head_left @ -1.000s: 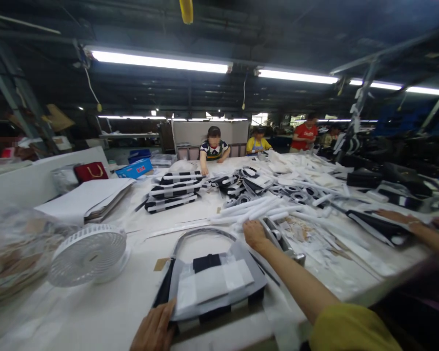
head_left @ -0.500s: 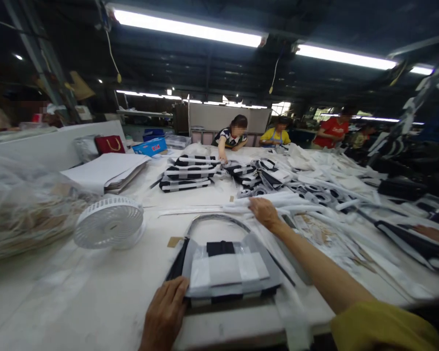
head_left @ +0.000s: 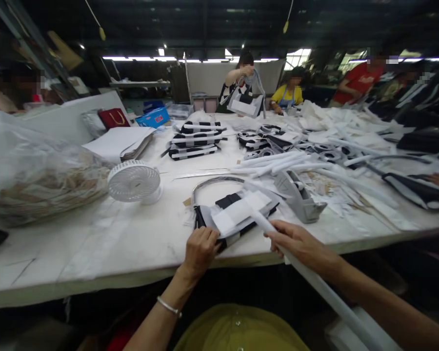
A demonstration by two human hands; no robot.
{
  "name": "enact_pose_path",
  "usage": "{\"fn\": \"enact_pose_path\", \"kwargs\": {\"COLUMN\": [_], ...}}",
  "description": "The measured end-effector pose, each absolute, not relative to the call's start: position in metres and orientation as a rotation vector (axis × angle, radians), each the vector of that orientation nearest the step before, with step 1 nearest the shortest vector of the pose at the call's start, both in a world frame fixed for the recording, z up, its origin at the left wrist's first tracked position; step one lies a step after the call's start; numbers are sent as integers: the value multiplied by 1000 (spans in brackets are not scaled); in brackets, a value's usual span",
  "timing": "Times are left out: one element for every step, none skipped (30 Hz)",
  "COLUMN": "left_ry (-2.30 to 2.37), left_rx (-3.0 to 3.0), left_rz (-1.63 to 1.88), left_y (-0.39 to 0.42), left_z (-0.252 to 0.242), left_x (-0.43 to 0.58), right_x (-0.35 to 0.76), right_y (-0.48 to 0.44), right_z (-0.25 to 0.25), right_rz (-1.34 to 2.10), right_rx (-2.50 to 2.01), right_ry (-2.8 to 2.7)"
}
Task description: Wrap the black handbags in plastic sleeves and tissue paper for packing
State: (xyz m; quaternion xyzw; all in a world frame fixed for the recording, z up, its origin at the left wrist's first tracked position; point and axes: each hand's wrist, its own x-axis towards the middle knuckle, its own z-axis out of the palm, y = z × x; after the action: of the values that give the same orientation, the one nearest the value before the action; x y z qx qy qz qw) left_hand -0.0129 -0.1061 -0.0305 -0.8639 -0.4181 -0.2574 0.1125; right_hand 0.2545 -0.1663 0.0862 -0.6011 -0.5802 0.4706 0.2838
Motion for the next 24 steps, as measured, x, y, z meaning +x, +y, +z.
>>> {"fn": "enact_pose_path", "kwargs": {"left_ry": [-1215, -1210, -1210, -1206, -1196, -1179, -1162, -1145, -1132, -1119, -1111, -1107, -1108, -1114, -1124, -1131, -1137, -1140, -1144, -1148, -1152, -1153, -1149, -1140], "left_rx": [-2575, -2615, -2654, -2694, -2734, -2771, -2802, -2828, -2849, -2865, -2875, -2884, -2889, -2892, -2894, -2898, -2902, -2902, -2896, -2886, -2869, -2850, -2830, -2811], "left_rz": [-716, -681, -654, -636, -627, -628, -642, -663, -690, -721, -755, -786, -813, -834, -848, -856, -860, -865, -872, -877, -881, -882, -883, -882], "left_y": [-109, -113, -116, -118, -120, -121, -122, -122, -122, -121, -120, -119, -119, -119, -120, -120, -122, -123, -124, -125, -126, -126, -126, -126], "left_z": [-28, -25, -22, -20, -17, -15, -13, -12, -11, -10, -10, -9, -9, -10, -10, -10, -10, -10, -10, -9, -8, -7, -6, -4], "left_x": [-5, 2, 9, 14, 18, 20, 22, 22, 22, 22, 23, 23, 25, 27, 30, 33, 36, 39, 43, 45, 48, 50, 52, 54], "right_x": [251, 247, 243, 238, 232, 226, 220, 213, 207, 201, 196, 192, 188, 186, 183, 181, 180, 178, 175, 172, 168, 164, 160, 156], "right_y": [-179, -191, -202, -212, -220, -227, -231, -234, -236, -236, -234, -232, -230, -228, -226, -224, -222, -221, -221, -220, -219, -219, -218, -218], "right_z": [69, 54, 41, 30, 22, 15, 9, 5, 2, -1, -4, -6, -9, -11, -14, -16, -18, -20, -22, -23, -25, -26, -27, -27], "right_rz": [1414, 1522, 1594, 1641, 1671, 1690, 1699, 1697, 1688, 1678, 1667, 1654, 1638, 1615, 1585, 1549, 1509, 1471, 1438, 1409, 1384, 1359, 1332, 1306], "right_rx": [-1598, -1578, -1558, -1538, -1516, -1494, -1465, -1427, -1387, -1345, -1309, -1282, -1267, -1261, -1259, -1259, -1258, -1254, -1245, -1233, -1221, -1209, -1195, -1181], "right_ry": [-1420, -1293, -1184, -1101, -1049, -1017, -997, -974, -938, -891, -838, -785, -740, -704, -674, -643, -610, -578, -547, -519, -494, -472, -452, -435]}}
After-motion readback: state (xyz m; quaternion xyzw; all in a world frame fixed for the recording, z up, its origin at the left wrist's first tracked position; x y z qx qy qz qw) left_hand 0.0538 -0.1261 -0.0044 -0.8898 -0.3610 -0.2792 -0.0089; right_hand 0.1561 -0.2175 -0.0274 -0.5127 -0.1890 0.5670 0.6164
